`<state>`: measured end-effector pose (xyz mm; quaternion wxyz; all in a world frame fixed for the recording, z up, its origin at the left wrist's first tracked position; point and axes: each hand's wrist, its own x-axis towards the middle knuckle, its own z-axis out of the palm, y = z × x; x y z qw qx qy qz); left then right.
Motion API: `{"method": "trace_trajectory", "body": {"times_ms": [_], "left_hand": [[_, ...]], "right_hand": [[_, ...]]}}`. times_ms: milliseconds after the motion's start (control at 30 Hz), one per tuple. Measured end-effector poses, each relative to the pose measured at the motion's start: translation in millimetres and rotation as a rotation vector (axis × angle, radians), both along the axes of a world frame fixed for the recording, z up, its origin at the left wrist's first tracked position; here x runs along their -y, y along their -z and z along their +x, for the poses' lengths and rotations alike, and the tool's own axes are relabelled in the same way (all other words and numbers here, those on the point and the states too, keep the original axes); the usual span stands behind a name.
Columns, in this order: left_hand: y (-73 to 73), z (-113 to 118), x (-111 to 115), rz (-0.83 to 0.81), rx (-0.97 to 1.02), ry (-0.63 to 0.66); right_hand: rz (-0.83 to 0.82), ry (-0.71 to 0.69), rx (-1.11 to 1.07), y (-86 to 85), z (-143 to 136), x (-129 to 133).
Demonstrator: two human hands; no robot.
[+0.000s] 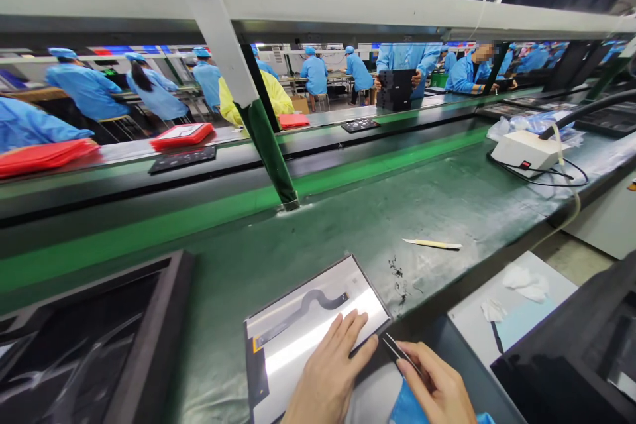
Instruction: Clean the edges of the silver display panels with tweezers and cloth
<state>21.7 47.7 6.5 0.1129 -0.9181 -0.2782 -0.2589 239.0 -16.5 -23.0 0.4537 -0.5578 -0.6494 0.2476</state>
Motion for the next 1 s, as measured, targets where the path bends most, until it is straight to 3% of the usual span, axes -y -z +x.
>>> {"method": "trace_trajectory", "body": {"times_ms": [767, 867, 1000], "left_hand": [[6.1, -0.6, -1.2, -0.002, 0.013, 0.012], [7.1, -0.8, -1.2, -0.016, 0.000, -0.007], [5.5, -1.8, 1.0, -0.085, 0.015, -0.003]], "right_hand": [[0.004, 0.057, 0.014, 2.4, 1.1, 3.4], [-0.019, 0.021, 0.022, -0.5, -0.7, 2.0], [0.057, 0.075, 0.036, -6.8, -7.4, -1.8]]}}
